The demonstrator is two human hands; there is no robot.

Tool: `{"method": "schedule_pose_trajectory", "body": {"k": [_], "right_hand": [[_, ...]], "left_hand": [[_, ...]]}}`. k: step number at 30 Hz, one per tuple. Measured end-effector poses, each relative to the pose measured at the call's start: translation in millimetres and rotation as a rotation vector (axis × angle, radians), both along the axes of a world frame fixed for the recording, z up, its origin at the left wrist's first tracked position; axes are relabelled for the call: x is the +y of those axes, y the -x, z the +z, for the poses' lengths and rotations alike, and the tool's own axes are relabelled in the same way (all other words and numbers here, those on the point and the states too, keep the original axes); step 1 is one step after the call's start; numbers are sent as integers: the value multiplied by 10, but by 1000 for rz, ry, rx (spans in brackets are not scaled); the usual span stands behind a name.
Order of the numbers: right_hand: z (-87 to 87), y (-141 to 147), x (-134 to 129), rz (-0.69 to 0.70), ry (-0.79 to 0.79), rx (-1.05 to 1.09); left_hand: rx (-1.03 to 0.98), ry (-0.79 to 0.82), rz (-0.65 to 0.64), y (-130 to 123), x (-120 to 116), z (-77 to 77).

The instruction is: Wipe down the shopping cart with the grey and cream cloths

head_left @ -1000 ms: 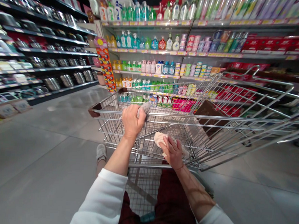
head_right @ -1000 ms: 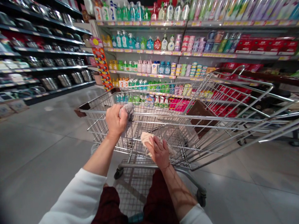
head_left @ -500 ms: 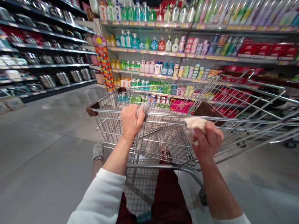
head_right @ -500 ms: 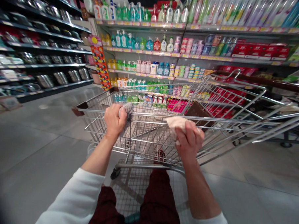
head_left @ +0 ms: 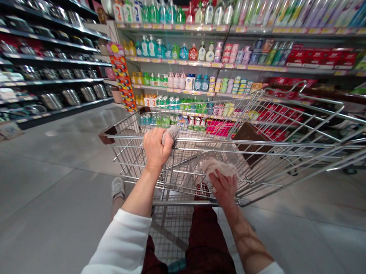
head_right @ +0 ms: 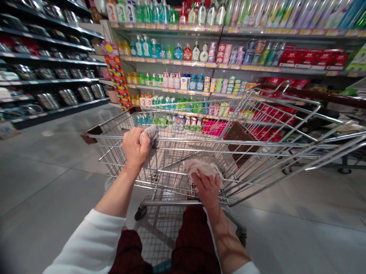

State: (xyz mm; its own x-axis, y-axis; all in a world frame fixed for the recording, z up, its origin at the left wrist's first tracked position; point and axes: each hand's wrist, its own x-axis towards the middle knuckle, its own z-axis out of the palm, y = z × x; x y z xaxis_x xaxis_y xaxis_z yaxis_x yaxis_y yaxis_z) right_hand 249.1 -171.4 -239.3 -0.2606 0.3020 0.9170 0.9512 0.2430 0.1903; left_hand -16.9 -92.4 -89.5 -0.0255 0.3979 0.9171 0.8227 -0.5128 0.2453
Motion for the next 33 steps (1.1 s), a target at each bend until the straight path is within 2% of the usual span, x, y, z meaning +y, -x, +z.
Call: {"method": "schedule_pose_trajectory", "body": {"k": [2, 4, 7, 10, 13, 16, 19, 21, 22, 23, 25, 28, 30, 33], "right_hand": [[-182, 47, -73, 30, 77, 16], [-275, 86, -121, 38, 114, 32], [-277, 95, -170, 30, 169, 51], [-167, -19, -213, 11, 196, 30], [74, -279, -218, -135, 86, 35], [504, -557, -155, -259, -138, 62], [988, -691, -69, -252, -202, 116], [1182, -692, -22, -210, -178, 132], [1210, -678, -3, -193, -164, 134], [1188, -662, 13, -181, -155, 134], [1007, -630, 33, -170, -158, 140], [518, -577, 14, -134, -155, 120], [175, -521, -47, -116, -97, 95], [-191, -419, -187, -119, 13, 69]], "left_hand": [[6, 3, 1, 0, -1, 4], [9, 9, 0, 0, -3, 11], [12, 22, -9, -1, -9, 26], [12, 30, -21, -1, -14, 36], [18, 39, -31, 4, -13, 34], [21, 44, -26, 12, -2, 24], [3, 51, -28, 17, 7, 20], [-7, 52, -32, 18, 8, 24], [-7, 51, -32, 18, 6, 26], [-3, 49, -29, 18, 4, 28], [6, 45, -20, 19, 0, 31], [10, 52, -8, 22, -3, 28], [12, 56, -4, 26, -1, 24], [26, 59, -1, 35, 8, 18]]}}
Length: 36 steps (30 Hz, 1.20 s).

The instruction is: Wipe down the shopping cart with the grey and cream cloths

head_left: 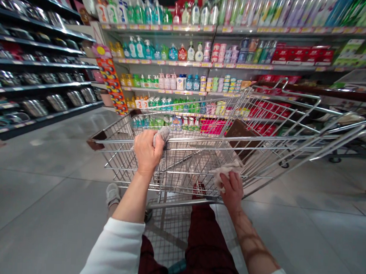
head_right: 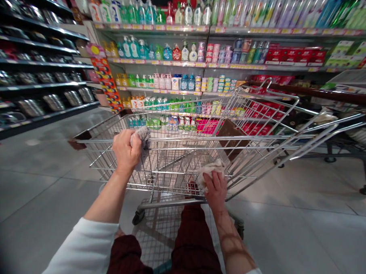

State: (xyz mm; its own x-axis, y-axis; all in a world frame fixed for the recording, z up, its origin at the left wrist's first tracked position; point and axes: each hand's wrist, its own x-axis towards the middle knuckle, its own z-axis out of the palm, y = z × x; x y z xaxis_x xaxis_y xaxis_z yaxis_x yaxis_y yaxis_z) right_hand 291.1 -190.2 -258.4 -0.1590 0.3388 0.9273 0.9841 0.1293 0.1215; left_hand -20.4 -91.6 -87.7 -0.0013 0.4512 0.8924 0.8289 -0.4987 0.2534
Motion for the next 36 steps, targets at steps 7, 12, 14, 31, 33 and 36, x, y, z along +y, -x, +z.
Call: {"method": "schedule_pose_trajectory", "body": {"k": [7, 12, 14, 31, 33, 36], "right_hand": [[-14, 13, -179, 44, 80, 12], [345, -122, -138, -62, 31, -4], [581, -186, -91, -149, -81, 26], [286, -316, 11, -139, -92, 86], [3, -245, -76, -130, -37, 65], [-173, -210, -179, -111, 17, 67]], "left_hand": [[9, -20, -5, 13, 14, 3], [2, 4, -23, 17, 1, 13], [12, 3, -17, 20, 0, 11], [12, -12, -5, 29, 7, 3], [11, 3, -10, 26, 4, 14], [10, 12, -12, 20, -2, 27]]}}
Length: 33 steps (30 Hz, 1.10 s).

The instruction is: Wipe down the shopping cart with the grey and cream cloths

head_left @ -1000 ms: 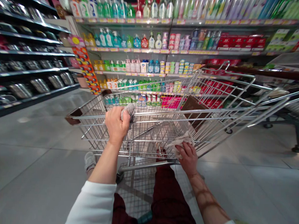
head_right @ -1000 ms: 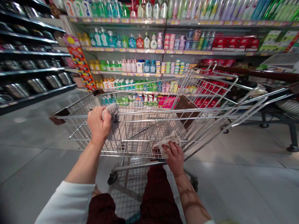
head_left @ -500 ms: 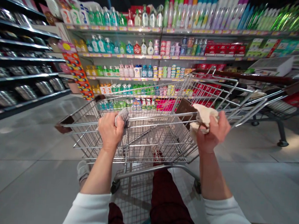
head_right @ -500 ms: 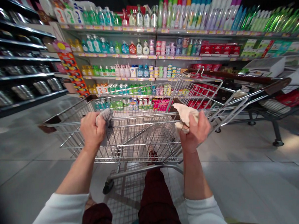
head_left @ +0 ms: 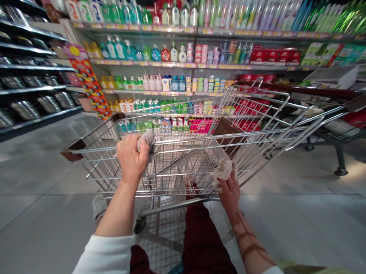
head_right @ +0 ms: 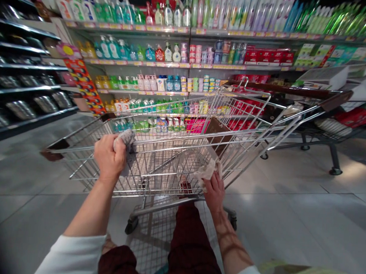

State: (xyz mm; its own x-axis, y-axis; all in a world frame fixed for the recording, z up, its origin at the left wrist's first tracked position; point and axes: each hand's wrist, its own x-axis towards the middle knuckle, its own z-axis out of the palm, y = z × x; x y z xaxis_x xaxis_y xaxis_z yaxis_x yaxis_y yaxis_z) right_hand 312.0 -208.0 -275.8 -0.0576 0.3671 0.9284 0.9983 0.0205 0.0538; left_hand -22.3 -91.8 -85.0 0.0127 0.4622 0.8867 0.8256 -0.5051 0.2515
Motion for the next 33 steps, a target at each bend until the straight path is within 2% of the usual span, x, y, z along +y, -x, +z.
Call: {"method": "schedule_pose_trajectory", "body": {"k": [3, 6, 9, 12, 13, 15, 17, 18, 19, 21, 24, 27, 29, 31, 33], "right_hand": [[79, -56, -62, 64, 75, 29], [309, -180, -108, 112, 80, 193], [679, -408, -137, 36, -148, 496], [1186, -721, -123, -97, -387, 598], [1362, -816, -104, -158, -453, 564], [1663, -948, -38, -198, -455, 421], [1830, -983, 53, -208, -384, 245], [1846, -967, 100, -215, -350, 175], [1815, -935, 141, -226, -332, 123], [1616, -838, 189, -248, -343, 94], [1060, -638, 150, -196, -281, 130], [424, -421, 38, -124, -57, 102], [103, -324, -28, -115, 16, 68], [-68, -297, -72, -115, 63, 55], [-88, -338, -103, -101, 103, 62]], "left_hand": [[-3, -6, 1, -5, -3, 4], [0, -10, -10, -6, -4, 5], [2, -7, -14, 1, -3, 2], [-8, -5, -12, 15, -2, -6], [-10, -6, -12, 20, -3, -9], [-12, -7, -11, 29, -8, -15], [-14, -12, -9, 34, -17, -19], [-15, -14, -8, 35, -22, -20], [-16, -15, -7, 35, -26, -20], [-16, -17, -2, 34, -32, -21], [-7, -11, 16, 33, -30, -20], [15, 5, 33, 34, -21, -18], [25, 17, 36, 32, -15, -14], [25, 25, 35, 26, -10, -9], [24, 25, 37, 19, -6, -6]]}}
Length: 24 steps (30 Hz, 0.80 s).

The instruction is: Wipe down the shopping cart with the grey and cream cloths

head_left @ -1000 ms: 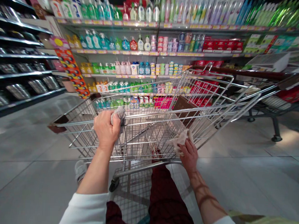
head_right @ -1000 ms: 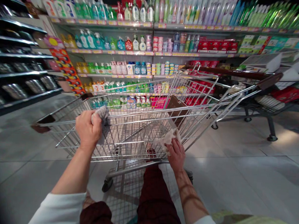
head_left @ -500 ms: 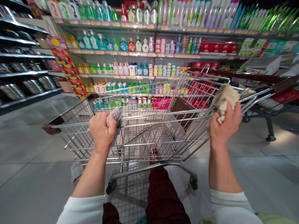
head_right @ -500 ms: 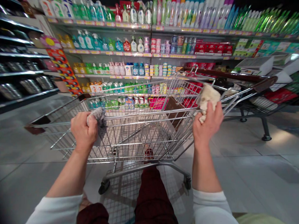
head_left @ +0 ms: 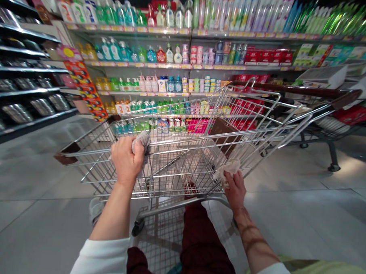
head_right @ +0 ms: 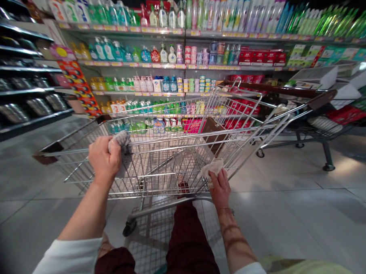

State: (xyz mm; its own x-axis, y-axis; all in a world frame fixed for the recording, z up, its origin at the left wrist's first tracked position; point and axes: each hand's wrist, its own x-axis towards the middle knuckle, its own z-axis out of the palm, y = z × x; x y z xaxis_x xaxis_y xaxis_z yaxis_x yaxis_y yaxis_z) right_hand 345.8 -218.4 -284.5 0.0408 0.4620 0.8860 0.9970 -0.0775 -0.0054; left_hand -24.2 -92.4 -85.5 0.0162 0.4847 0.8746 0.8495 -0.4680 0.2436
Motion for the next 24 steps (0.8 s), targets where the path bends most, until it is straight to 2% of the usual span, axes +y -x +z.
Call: {"method": "schedule_pose_trajectory", "body": {"k": [2, 5, 7, 10, 12, 14, 15, 16, 18, 20, 24], "right_hand": [[99, -87, -24, 40, 42, 6], [430, -292, -27, 71, 31, 32], [773, -494, 22, 2, -84, 101], [1410, -880, 182, -233, -398, 327], [1793, -1124, 308, -290, -515, 446], [2017, -1282, 405, -284, -515, 498], [2046, -1316, 436, -289, -489, 512], [2015, -1317, 452, -300, -452, 518], [1785, -1236, 444, -322, -360, 514], [1383, -1071, 386, -305, -249, 492], [436, -655, 177, -200, 18, 483]], "left_hand": [[5, -8, 0, -9, 4, 1], [15, -12, -10, -22, 5, 4], [9, -13, -20, -28, 1, 9], [-14, -9, -33, -30, -5, 14], [-28, -6, -36, -28, -6, 11], [-35, -9, -33, -25, -3, 3], [-35, -14, -29, -24, -1, -1], [-33, -19, -27, -23, 0, -4], [-30, -24, -27, -25, 0, -6], [-33, -26, -32, -29, -2, -5], [-24, -40, -30, -36, 2, -5]]}}
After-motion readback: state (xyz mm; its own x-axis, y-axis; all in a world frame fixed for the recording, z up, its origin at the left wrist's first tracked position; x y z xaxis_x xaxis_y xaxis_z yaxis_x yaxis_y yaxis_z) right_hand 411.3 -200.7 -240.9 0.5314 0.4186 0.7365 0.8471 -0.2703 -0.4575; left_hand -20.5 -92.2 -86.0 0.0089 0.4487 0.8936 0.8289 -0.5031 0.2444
